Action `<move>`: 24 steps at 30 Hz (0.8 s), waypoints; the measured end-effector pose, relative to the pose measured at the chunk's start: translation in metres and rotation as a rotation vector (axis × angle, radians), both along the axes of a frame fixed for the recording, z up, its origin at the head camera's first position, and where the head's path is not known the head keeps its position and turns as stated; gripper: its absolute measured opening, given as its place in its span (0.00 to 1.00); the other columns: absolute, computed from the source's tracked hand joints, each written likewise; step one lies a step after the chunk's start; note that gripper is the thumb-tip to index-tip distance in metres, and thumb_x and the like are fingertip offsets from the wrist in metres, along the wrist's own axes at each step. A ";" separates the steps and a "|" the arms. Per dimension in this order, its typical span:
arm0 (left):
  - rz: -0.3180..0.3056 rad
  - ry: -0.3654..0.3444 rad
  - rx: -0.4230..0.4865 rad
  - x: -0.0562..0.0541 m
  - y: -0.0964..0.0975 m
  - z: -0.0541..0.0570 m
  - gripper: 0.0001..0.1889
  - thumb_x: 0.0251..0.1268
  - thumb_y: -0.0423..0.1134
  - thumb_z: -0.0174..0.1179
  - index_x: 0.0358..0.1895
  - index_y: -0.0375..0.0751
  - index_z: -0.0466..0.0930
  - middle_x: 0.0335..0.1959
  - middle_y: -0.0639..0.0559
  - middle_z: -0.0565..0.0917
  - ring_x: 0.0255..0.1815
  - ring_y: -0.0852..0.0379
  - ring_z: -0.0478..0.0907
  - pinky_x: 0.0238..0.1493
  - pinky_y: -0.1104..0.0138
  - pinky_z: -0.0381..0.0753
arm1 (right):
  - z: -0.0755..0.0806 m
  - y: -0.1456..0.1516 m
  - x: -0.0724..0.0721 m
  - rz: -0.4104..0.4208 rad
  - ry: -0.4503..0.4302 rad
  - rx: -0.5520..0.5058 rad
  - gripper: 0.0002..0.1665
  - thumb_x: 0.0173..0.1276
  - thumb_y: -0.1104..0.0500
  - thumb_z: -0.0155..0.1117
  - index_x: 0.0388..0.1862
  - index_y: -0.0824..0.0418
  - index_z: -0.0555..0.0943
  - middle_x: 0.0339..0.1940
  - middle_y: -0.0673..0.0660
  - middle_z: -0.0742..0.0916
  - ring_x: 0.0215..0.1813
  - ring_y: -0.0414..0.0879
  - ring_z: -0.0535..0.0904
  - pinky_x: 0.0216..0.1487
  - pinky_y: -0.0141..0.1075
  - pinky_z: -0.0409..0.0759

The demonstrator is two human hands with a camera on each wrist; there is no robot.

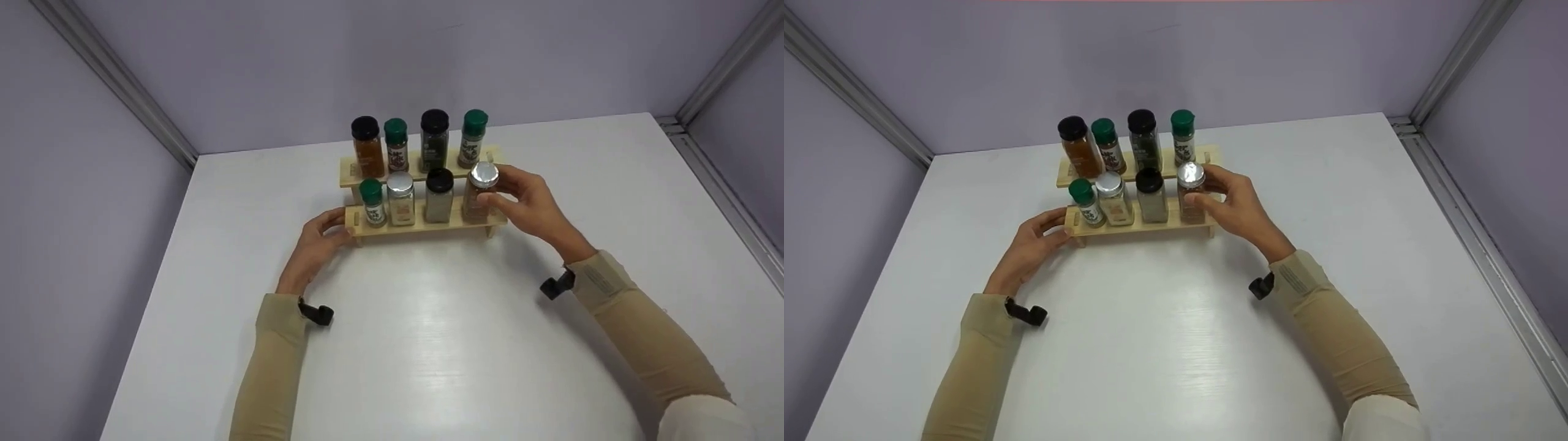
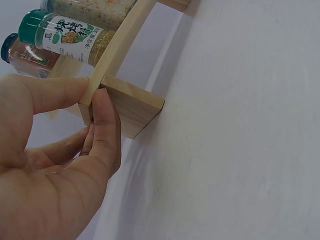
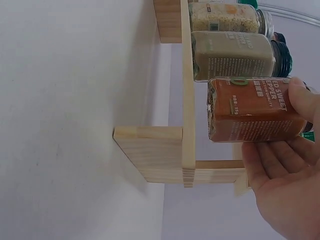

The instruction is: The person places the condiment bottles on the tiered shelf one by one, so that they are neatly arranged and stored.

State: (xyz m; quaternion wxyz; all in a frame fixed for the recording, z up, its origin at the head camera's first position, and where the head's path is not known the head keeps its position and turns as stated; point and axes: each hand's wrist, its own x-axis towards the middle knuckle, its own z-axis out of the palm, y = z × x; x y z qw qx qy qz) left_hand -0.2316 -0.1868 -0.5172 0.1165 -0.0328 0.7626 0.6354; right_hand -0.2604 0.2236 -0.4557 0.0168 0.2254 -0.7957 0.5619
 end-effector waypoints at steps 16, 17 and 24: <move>-0.016 0.004 0.034 0.002 0.005 0.002 0.33 0.71 0.36 0.69 0.78 0.44 0.71 0.72 0.45 0.75 0.68 0.48 0.79 0.71 0.56 0.77 | -0.012 0.004 0.000 0.037 0.008 -0.002 0.26 0.78 0.64 0.69 0.73 0.63 0.80 0.61 0.57 0.88 0.62 0.41 0.85 0.67 0.30 0.81; -0.010 0.002 0.029 0.002 0.004 0.002 0.33 0.71 0.36 0.69 0.78 0.44 0.71 0.72 0.45 0.75 0.68 0.48 0.79 0.72 0.56 0.76 | -0.011 0.003 0.000 0.042 0.007 -0.005 0.26 0.78 0.64 0.69 0.73 0.63 0.80 0.61 0.58 0.88 0.62 0.41 0.84 0.67 0.29 0.81; -0.002 -0.005 0.017 0.004 0.003 0.001 0.33 0.71 0.37 0.69 0.77 0.47 0.72 0.73 0.47 0.75 0.69 0.50 0.79 0.75 0.54 0.75 | -0.011 0.003 -0.002 0.050 -0.013 -0.008 0.28 0.76 0.64 0.71 0.73 0.63 0.79 0.62 0.60 0.87 0.62 0.41 0.84 0.66 0.29 0.81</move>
